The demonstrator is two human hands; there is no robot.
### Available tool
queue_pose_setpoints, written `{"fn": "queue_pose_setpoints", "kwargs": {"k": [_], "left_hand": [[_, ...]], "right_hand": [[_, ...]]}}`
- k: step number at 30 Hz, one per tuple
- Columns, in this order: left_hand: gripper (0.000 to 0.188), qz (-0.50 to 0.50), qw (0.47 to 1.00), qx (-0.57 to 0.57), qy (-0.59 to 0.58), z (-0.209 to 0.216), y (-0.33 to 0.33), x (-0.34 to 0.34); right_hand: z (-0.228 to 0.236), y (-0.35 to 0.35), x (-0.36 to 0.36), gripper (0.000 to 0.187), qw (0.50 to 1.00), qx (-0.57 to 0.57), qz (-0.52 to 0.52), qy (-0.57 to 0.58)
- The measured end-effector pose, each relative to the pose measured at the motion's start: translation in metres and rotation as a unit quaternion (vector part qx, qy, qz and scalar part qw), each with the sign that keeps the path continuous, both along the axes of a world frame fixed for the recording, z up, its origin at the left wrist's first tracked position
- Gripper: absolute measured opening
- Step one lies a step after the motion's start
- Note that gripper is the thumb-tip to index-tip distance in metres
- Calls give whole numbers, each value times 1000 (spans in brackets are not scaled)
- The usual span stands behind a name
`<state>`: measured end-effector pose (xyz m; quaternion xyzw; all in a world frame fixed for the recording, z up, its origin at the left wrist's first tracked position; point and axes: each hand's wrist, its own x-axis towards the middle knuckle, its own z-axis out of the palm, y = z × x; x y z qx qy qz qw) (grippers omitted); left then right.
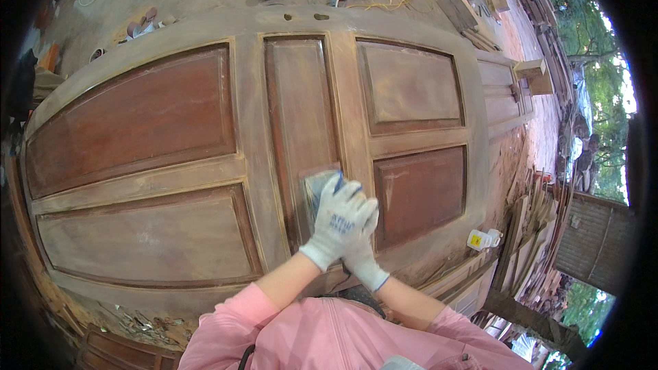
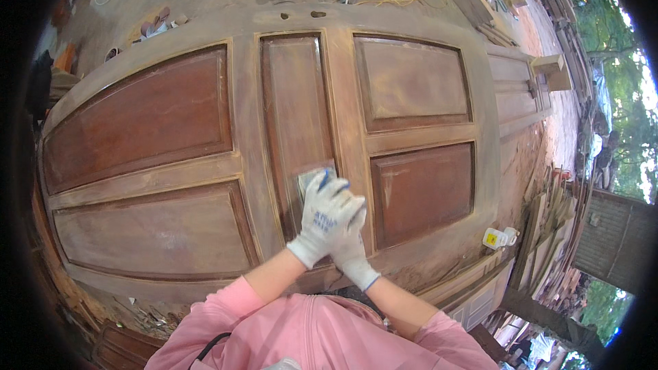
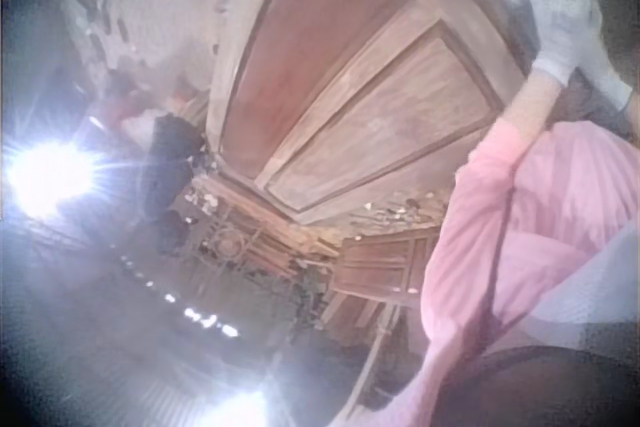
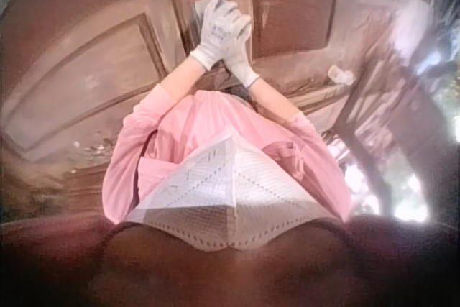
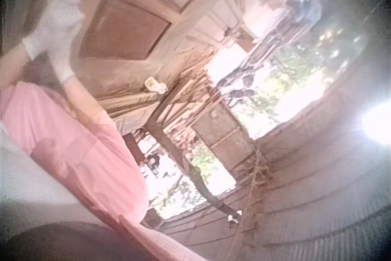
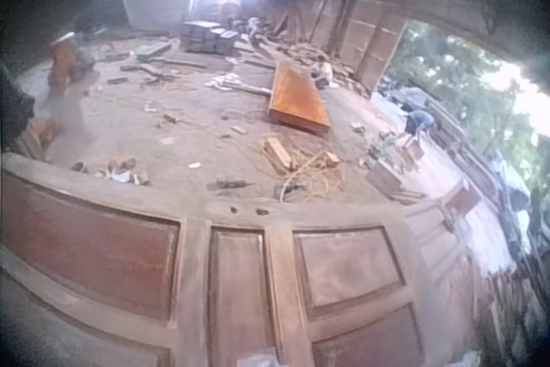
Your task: The person sands a wooden door with an electric sander, then applies glue and a wood filler paste into surface imperfections using a small bottle and a putty knife. The person works on one door panel at a time, smoothing and filling defects.
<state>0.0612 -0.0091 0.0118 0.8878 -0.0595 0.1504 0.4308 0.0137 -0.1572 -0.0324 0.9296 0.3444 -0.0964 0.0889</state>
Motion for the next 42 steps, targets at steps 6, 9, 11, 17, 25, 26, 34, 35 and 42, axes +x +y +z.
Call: {"fn": "queue_pose_setpoints", "kwargs": {"k": [6,9,11,17,25,26,34,35,42], "left_hand": [[14,115,990,14,-84,-22,58,150],[15,139,986,70,-61,-21,96,217],[16,155,983,90,-31,-15,118,252],[16,161,977,137,30,-13,138,279],[15,120,982,129,62,-3,126,264],[14,123,984,119,51,7,123,275],[12,92,987,133,15,-17,127,228],[12,98,986,137,14,-14,133,232],[15,123,978,158,63,-10,160,273]], "right_hand": [[-15,73,168,53,843,402,-218,285],[-9,114,246,38,888,350,-196,224],[-12,136,283,31,726,495,-295,374],[-20,154,323,30,758,428,-298,392],[-18,140,314,39,692,446,-330,463],[-23,125,329,41,723,428,-311,445],[-55,127,276,43,953,258,-72,143],[-58,131,276,44,947,264,-90,156],[1,193,304,41,689,477,-332,433]]}}
